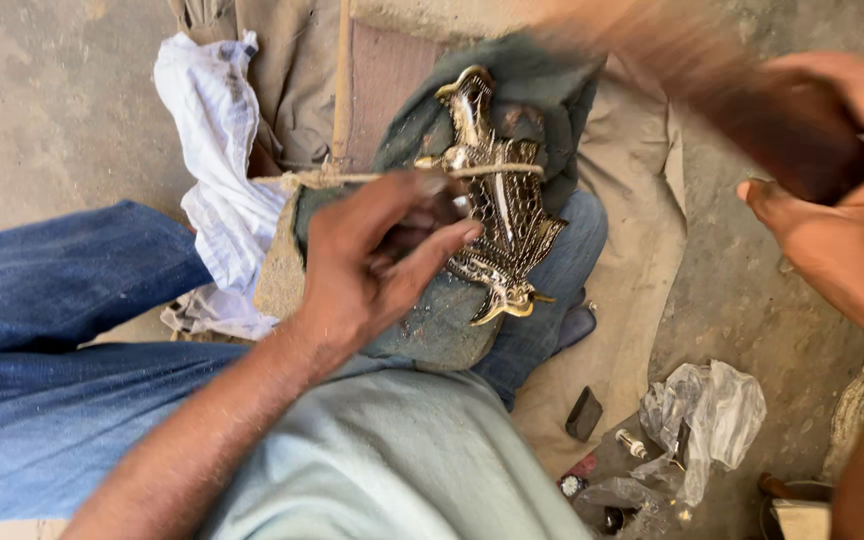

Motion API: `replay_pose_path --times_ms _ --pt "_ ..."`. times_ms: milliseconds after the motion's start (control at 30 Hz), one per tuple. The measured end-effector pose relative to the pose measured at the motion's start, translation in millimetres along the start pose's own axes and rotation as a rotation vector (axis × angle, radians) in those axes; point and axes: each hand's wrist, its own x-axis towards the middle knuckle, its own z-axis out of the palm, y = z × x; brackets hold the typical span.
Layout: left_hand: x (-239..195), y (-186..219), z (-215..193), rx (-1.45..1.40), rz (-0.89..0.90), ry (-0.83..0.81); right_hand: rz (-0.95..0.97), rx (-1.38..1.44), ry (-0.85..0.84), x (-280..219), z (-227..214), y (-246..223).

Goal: The person uses a wooden mallet and a metal chisel to engrave patterns into a decorative metal piece. They repeatedly strike the chisel to create fine lines and details on the surface of the object.

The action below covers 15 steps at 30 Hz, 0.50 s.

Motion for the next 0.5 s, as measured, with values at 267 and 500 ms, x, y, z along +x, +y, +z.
replay_pose_path --times_ms 267,500 --pt "51 -2 -8 0.171 -0.03 -0.571 0.336 1.175 0.164 -72 36 1" --pt "63 -5 -6 0.187 0.226 -0.653 0.5 0.638 0.054 -91 25 -40"
